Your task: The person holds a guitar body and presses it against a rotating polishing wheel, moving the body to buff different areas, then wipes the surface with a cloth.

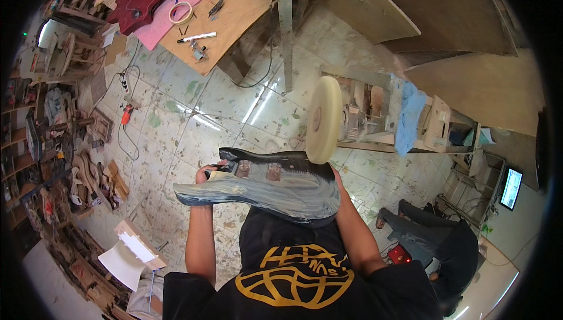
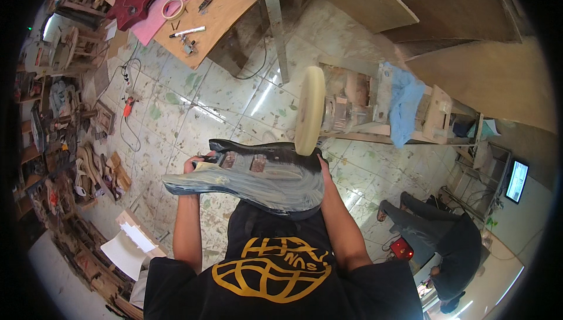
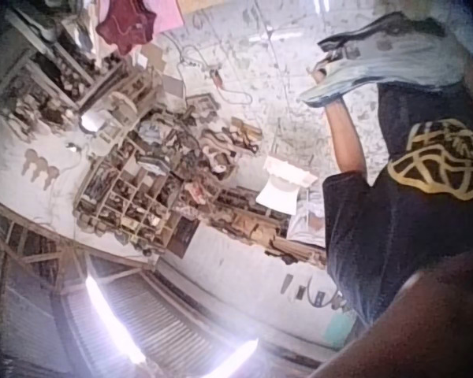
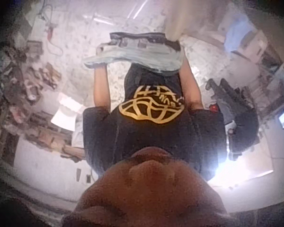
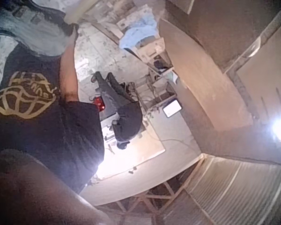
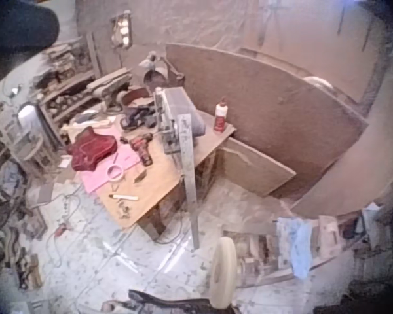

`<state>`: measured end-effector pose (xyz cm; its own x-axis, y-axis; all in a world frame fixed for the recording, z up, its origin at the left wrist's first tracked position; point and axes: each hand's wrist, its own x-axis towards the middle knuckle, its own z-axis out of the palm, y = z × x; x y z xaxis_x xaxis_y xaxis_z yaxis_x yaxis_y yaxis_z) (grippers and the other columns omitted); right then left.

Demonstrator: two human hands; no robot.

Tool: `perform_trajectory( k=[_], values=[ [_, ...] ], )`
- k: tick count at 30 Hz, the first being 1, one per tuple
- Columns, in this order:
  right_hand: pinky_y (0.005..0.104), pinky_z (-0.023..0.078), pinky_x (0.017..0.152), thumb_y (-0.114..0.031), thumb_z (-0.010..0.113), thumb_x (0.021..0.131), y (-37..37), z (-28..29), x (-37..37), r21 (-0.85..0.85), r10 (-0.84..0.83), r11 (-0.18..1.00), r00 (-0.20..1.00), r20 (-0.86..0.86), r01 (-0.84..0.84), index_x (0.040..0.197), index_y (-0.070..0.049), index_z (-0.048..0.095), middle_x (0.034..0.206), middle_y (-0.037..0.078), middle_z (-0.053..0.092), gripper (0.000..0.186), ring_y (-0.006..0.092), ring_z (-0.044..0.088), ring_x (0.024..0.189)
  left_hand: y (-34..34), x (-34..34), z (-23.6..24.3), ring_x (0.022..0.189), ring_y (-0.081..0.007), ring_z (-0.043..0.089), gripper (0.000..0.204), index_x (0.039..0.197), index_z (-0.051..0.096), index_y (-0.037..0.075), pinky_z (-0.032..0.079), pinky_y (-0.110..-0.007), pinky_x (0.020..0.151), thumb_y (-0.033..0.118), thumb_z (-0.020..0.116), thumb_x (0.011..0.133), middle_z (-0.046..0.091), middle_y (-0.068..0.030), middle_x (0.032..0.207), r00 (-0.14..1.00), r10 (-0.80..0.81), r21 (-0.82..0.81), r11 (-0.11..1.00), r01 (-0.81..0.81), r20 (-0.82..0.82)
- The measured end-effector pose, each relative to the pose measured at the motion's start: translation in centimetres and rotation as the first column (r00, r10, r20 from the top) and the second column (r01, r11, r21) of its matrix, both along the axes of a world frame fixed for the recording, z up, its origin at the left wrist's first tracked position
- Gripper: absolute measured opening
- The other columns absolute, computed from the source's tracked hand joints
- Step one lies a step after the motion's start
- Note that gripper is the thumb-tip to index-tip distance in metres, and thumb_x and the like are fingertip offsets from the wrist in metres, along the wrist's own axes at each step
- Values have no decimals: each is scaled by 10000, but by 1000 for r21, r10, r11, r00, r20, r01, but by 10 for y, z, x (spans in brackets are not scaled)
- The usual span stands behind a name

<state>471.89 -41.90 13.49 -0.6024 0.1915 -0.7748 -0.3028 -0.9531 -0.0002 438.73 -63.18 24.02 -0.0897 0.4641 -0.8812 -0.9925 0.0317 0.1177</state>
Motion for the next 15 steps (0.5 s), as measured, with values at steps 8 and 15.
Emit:
perform_trajectory(
  k=[8,15],
  values=[
    [363,482,824,-206,422,926,9,31,20,118,-80,991,993,92,69,1065,14,565,992,135,623,297,257,602,869,15,21,-12,710,-329,615,465,1144,549,-6,508,-390,714,173,440,729,634,-225,816,1000,-20,17,1000,20,15],
    [372,471,843,-250,410,934,14,43,39,148,-72,987,996,57,63,1084,17,556,1011,130,619,339,258,590,908,27,32,-24,701,-321,617,462,1148,553,2,508,-390,708,182,439,738,637,-227,823,995,-95,54,994,94,30]
  ],
)
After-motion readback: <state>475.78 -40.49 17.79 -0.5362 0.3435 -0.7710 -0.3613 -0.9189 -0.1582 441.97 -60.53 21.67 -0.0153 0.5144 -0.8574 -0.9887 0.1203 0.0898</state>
